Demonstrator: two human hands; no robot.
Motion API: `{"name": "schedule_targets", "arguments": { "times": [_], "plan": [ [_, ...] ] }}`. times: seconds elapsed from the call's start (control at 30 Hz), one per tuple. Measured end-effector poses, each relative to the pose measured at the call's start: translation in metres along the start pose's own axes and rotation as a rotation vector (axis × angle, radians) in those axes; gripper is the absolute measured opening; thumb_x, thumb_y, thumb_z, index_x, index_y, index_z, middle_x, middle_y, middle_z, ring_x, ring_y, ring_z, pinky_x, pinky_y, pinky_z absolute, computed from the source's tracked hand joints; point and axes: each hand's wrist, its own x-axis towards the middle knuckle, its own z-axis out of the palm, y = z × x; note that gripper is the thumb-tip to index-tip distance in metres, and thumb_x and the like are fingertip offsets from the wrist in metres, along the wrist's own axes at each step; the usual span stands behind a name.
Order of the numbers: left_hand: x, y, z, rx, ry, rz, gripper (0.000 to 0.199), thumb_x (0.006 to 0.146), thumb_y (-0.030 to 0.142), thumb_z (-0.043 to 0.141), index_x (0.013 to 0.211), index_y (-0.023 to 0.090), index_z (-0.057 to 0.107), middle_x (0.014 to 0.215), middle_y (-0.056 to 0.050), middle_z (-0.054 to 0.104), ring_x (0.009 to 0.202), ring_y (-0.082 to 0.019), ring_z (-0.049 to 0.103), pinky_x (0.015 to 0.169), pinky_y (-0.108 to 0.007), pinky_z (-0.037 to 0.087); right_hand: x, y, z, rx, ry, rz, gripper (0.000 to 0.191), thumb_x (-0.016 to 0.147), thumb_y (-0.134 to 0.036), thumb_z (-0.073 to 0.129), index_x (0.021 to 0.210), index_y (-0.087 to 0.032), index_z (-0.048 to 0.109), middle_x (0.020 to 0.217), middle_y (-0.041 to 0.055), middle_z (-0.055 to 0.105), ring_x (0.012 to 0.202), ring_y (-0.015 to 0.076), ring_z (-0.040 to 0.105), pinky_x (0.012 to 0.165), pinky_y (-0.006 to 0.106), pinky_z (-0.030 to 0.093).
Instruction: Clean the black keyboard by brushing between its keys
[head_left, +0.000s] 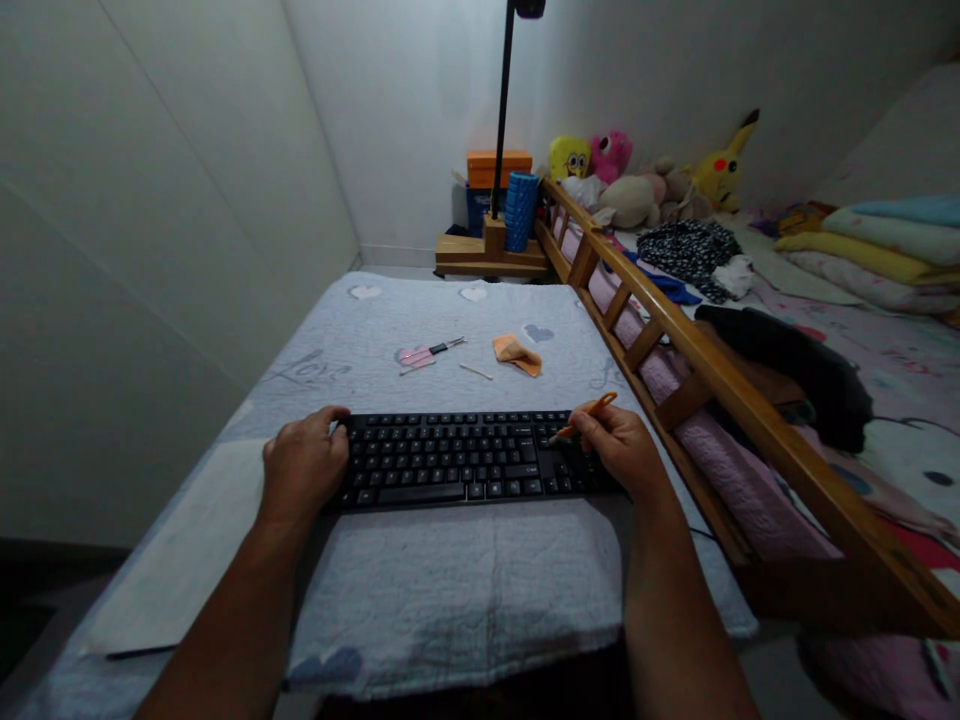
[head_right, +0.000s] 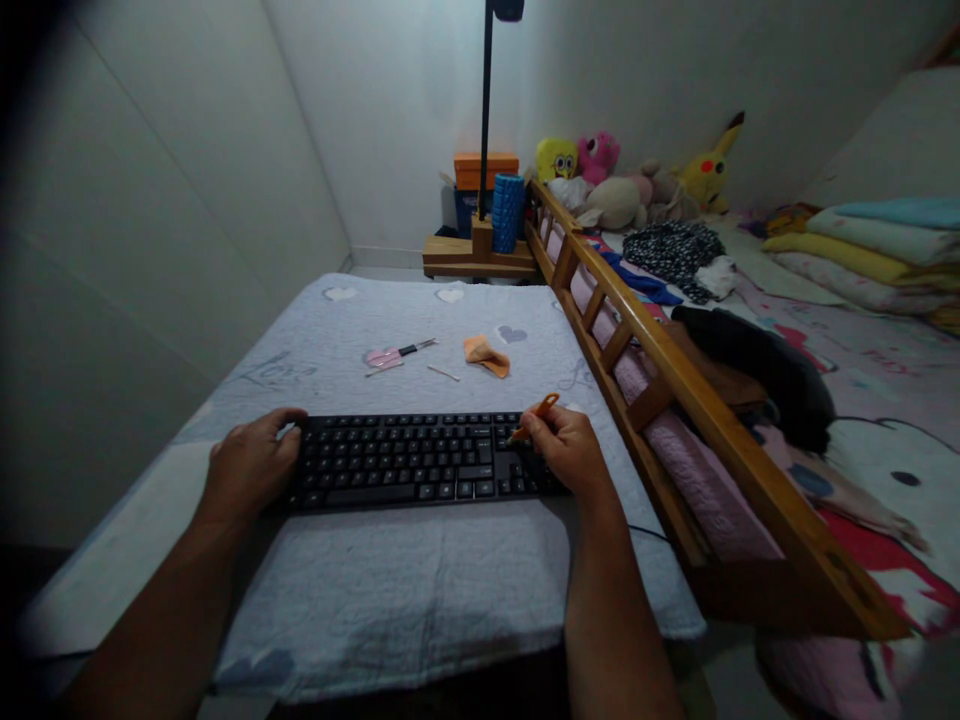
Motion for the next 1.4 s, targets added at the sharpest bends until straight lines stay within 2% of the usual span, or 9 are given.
{"name": "schedule_targets", "arguments": {
  "times": [0.13,0.33,0.47,0.6,0.7,0.87,1.1,1.23,1.4],
  "plan": [
    [0.0003,-0.0007,-0.0003,-0.013,-0.007,0.006,0.048,0.095,0.031,0.034,0.127,0.018,0.068,0.119,-0.017,0.073,0.118,-0.037,0.063,0.101,-0.052,0.046,-0.0022,-0.0005,-0.0032,0.015,0.012,0.029,0.035,0.087,-0.05,0.063,0.076,-0.018,0.07,0.058,0.0002,0.061,0.052,0.0143,0.054,0.052,0.025,0.041],
    [0.0006,-0.0013,-0.0001,0.003,-0.019,-0.005,0.048,0.095,0.032,0.034,0.128,0.02,0.067,0.12,-0.016,0.073,0.12,-0.035,0.063,0.102,-0.049,0.045,0.004,0.0062,0.0007,-0.031,0.175,-0.033,0.035,0.088,-0.051,0.063,0.082,-0.018,0.071,0.062,0.0014,0.064,0.059,0.0182,0.06,0.059,0.029,0.046],
    [0.001,-0.002,0.0003,0.015,-0.014,-0.001,0.047,0.095,0.032,0.034,0.127,0.02,0.067,0.117,-0.015,0.073,0.117,-0.035,0.064,0.101,-0.048,0.046,0.0047,0.0074,-0.0004,-0.076,0.152,-0.046,0.035,0.088,-0.05,0.061,0.08,-0.017,0.072,0.064,0.0026,0.067,0.059,0.0181,0.06,0.061,0.03,0.046],
    [0.0013,-0.0027,0.0004,0.007,-0.014,0.013,0.047,0.095,0.032,0.035,0.126,0.019,0.068,0.117,-0.016,0.073,0.116,-0.036,0.064,0.1,-0.05,0.046,0.0017,0.004,-0.0057,-0.06,0.12,-0.002,0.037,0.087,-0.051,0.06,0.072,-0.019,0.068,0.056,0.0007,0.062,0.052,0.0159,0.055,0.056,0.028,0.043],
    [0.0012,-0.0026,0.0008,-0.002,-0.009,0.008,0.047,0.095,0.031,0.035,0.127,0.018,0.068,0.118,-0.016,0.073,0.117,-0.036,0.064,0.101,-0.05,0.046,0.0009,0.0036,-0.0078,-0.047,0.153,0.009,0.038,0.086,-0.052,0.061,0.07,-0.019,0.068,0.052,-0.0006,0.058,0.049,0.0149,0.052,0.053,0.028,0.041],
    [0.0004,-0.0016,0.0002,-0.008,0.0,0.004,0.046,0.094,0.031,0.037,0.126,0.019,0.068,0.118,-0.016,0.073,0.117,-0.036,0.064,0.102,-0.049,0.046,0.0035,0.005,-0.0048,-0.04,0.219,-0.044,0.034,0.087,-0.051,0.063,0.08,-0.019,0.072,0.058,0.0007,0.062,0.058,0.018,0.06,0.058,0.028,0.046],
    [0.0001,-0.0021,-0.0004,-0.026,-0.001,0.014,0.046,0.094,0.031,0.037,0.125,0.019,0.068,0.117,-0.016,0.074,0.116,-0.037,0.064,0.101,-0.051,0.046,0.0017,0.001,-0.0069,-0.044,0.133,-0.012,0.033,0.085,-0.048,0.062,0.069,-0.02,0.068,0.053,0.0001,0.059,0.051,0.0165,0.056,0.054,0.028,0.044],
    [0.0006,-0.0029,0.0004,-0.029,0.007,0.025,0.047,0.094,0.032,0.036,0.125,0.018,0.068,0.116,-0.018,0.073,0.116,-0.038,0.064,0.1,-0.051,0.046,0.0001,0.003,-0.0089,-0.031,0.153,0.01,0.034,0.085,-0.049,0.062,0.068,-0.02,0.067,0.05,-0.001,0.055,0.048,0.0152,0.052,0.05,0.027,0.041],
    [0.0009,-0.0039,0.0011,-0.022,-0.001,0.024,0.047,0.094,0.032,0.036,0.125,0.018,0.068,0.115,-0.018,0.073,0.115,-0.037,0.064,0.099,-0.049,0.047,0.0025,0.0048,-0.0063,-0.046,0.197,-0.054,0.031,0.086,-0.047,0.061,0.079,-0.019,0.072,0.058,0.0006,0.061,0.058,0.0184,0.059,0.061,0.03,0.047]
  ]
}}
